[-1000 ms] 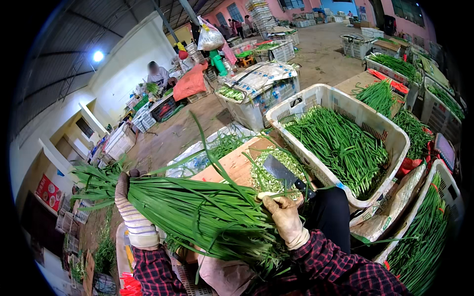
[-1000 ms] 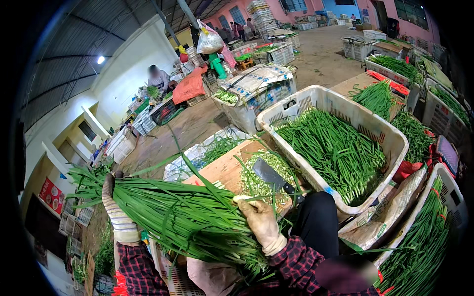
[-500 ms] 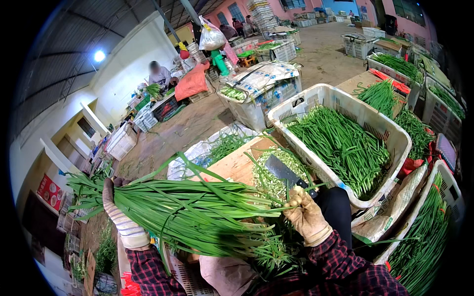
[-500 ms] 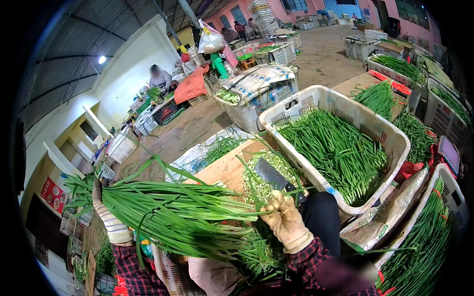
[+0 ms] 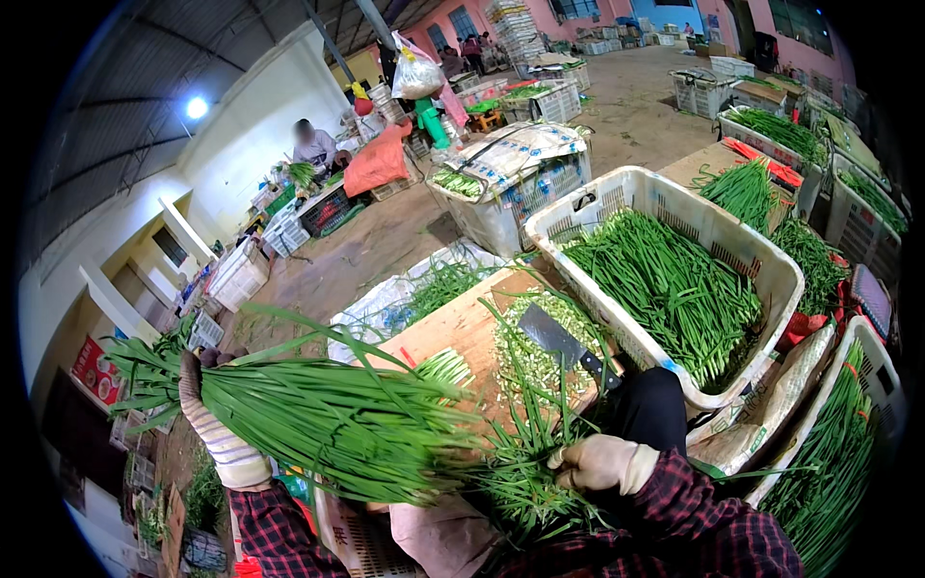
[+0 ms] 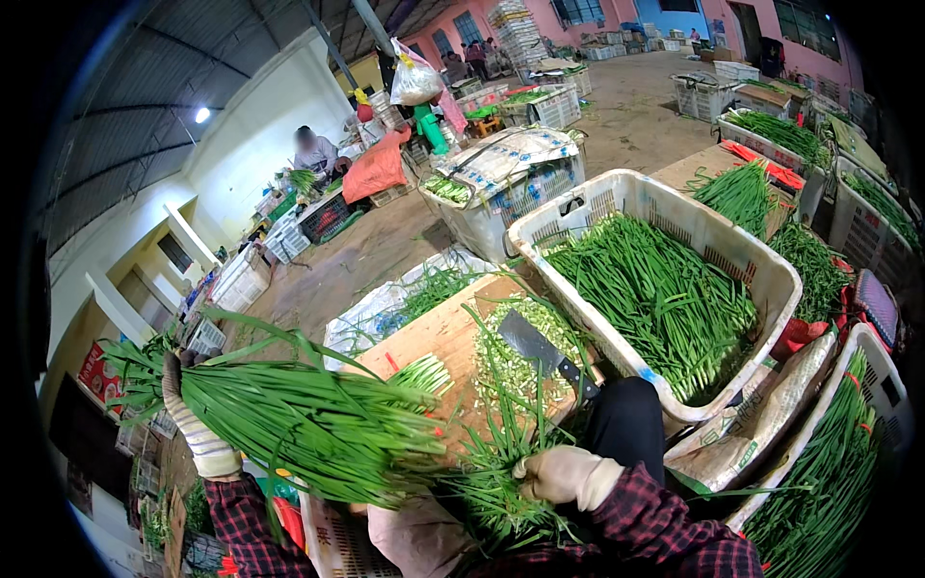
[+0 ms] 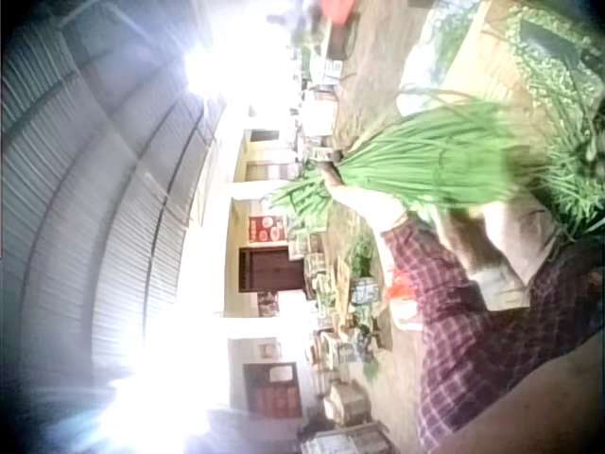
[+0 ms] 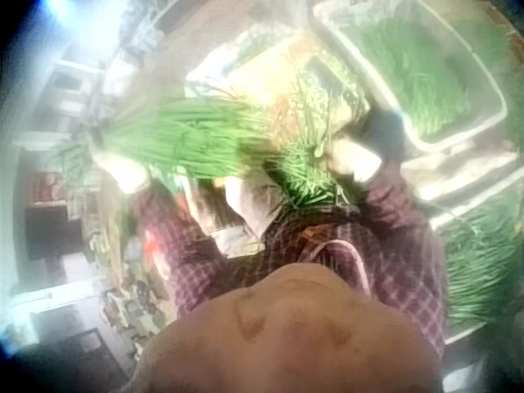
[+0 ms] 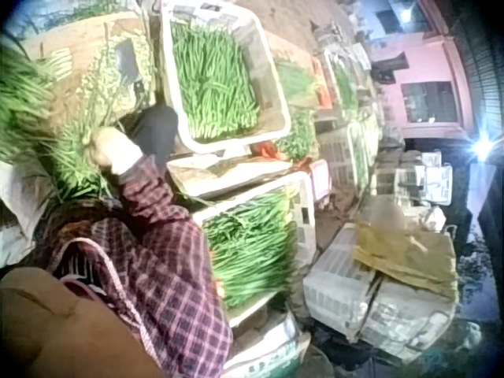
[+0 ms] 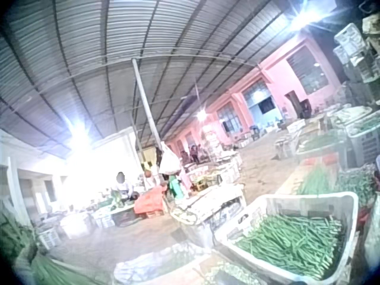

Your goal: The person processes bundles of green onions by hand and using a knife, trimming the roots and peeling away outer layers before placing them into a bin.

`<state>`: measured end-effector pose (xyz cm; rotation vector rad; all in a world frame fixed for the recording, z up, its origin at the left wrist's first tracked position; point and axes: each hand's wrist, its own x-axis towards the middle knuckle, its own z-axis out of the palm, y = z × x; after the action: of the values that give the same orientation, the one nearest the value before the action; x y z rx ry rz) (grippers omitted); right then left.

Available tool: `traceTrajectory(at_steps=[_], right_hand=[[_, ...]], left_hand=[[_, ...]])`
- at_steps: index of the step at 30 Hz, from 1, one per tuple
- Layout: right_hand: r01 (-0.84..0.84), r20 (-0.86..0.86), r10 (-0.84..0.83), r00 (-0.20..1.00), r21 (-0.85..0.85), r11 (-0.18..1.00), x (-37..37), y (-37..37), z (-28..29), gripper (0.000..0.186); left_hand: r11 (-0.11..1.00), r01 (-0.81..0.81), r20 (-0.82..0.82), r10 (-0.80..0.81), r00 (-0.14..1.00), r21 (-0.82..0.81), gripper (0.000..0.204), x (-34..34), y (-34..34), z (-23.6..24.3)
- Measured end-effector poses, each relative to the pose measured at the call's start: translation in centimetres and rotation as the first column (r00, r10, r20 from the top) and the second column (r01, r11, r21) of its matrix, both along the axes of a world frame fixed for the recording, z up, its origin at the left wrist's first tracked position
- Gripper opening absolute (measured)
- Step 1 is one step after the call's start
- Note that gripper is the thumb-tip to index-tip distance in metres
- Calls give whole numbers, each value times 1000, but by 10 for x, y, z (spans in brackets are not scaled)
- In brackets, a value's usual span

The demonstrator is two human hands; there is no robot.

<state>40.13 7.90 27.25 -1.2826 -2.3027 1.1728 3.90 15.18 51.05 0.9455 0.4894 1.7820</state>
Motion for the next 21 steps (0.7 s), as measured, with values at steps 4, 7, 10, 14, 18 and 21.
traceTrajectory(at_steps=[4,7,10,14,18,21], right_hand=[[107,-240,-48,970,241,965,12,26,42,41],[187,-658,-162,736,-32,982,19,71,88,43],[38,-911,-138,388,-134,990,-17,119,97,43],[-591,-841,-197,504,-502,631,-109,128,2,43],[-684,-831,-239,503,-551,477,-140,69,-79,42],[-678,-813,-352,465,-582,450,-120,41,-98,41]], left_hand=[[997,-24,11,23,1000,74,22,17,-7,0],[978,198,-3,-198,980,69,26,23,-19,4],[946,323,148,-325,934,36,22,39,-26,6],[881,473,54,-474,879,32,22,47,0,0],[928,374,77,-372,925,-4,23,43,-8,-10],[970,241,62,-239,969,-23,19,28,-5,-11]])
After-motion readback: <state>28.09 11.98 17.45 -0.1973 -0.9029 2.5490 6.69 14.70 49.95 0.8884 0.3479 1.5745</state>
